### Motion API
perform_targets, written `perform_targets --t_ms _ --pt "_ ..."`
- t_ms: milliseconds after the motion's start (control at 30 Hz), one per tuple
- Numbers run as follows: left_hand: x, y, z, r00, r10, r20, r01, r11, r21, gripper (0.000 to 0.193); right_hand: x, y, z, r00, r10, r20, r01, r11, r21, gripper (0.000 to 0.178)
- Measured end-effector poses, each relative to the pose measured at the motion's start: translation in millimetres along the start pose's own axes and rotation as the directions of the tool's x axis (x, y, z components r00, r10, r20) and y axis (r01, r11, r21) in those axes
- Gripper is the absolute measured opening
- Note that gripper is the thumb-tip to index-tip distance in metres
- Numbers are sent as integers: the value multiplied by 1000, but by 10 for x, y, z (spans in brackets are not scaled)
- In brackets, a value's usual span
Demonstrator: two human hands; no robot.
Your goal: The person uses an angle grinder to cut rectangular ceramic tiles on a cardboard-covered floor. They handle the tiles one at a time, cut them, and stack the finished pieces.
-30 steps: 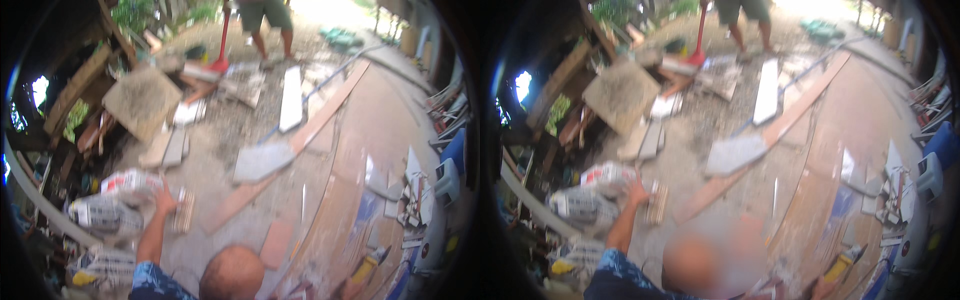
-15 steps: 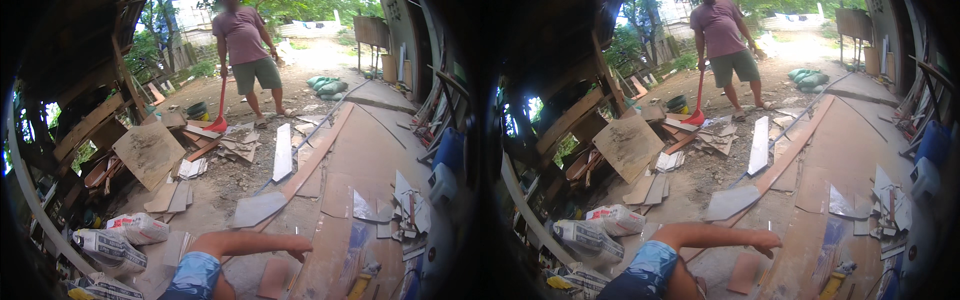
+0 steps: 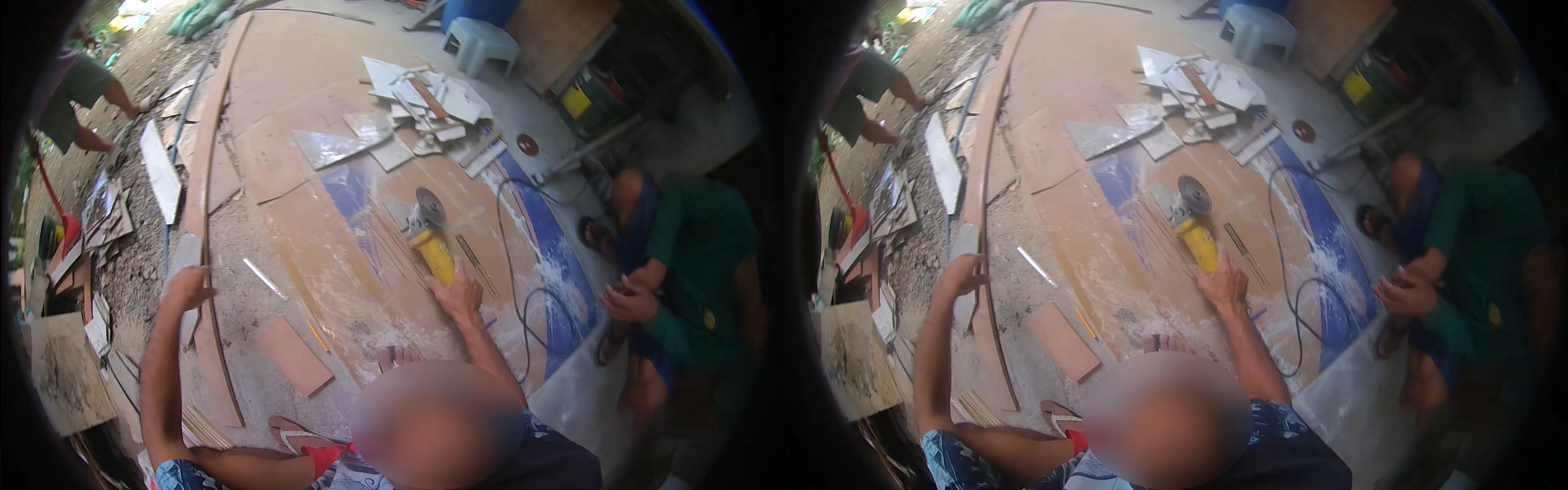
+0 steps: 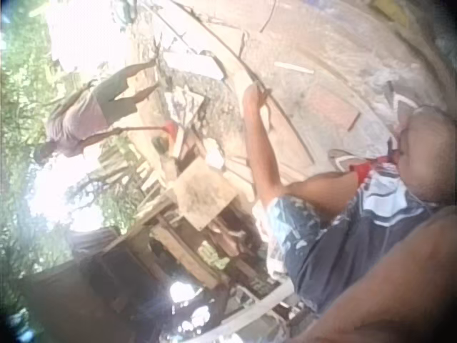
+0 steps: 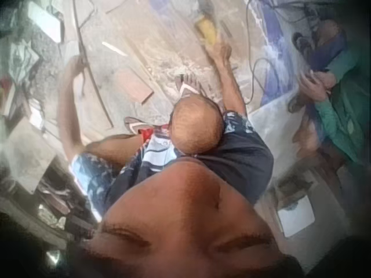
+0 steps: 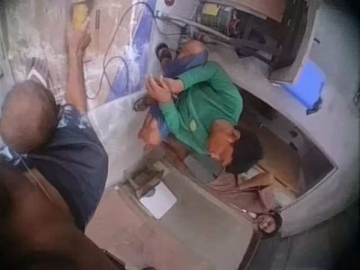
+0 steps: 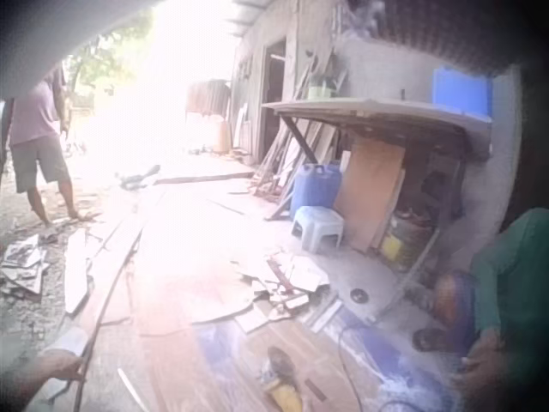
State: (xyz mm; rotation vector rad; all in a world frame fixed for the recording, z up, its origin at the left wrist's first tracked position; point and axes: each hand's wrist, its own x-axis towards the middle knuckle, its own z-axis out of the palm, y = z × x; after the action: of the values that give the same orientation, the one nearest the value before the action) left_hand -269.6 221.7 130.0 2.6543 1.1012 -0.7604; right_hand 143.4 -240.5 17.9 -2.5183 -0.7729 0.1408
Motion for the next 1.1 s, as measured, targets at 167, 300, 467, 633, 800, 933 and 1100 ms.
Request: perform_targets --t_ms 167,300,467,633,800,933,1100 --pt "-589 -1673 195 901 -407 146 429 885 -180 67 219 145 -146 990 37 -134 -44 998 -50 74" --pt "-862 -1941 169 801 -536 268 595 660 -459 61 470 105 25 958 105 -267 -145 980 -138 77" --pt "-941 -1873 200 815 -528 239 554 587 -591 58 676 299 393 955 86 -283 -172 939 -298 80" --pt "-854 -1943 482 793 -529 302 602 601 -526 60 635 334 444 977 67 -205 -138 923 -359 85" --pt "-335 -2453 681 850 -446 280 511 571 -643 63 649 435 607 974 104 -199 -158 948 -277 84" --pt "-240 -1941 274 899 -408 161 396 596 -698 68 383 440 554 986 102 -135 -138 946 -295 80" --pt "352 -2834 536 895 -433 104 433 790 -435 58 806 93 404 986 164 -17 -164 974 -155 56"
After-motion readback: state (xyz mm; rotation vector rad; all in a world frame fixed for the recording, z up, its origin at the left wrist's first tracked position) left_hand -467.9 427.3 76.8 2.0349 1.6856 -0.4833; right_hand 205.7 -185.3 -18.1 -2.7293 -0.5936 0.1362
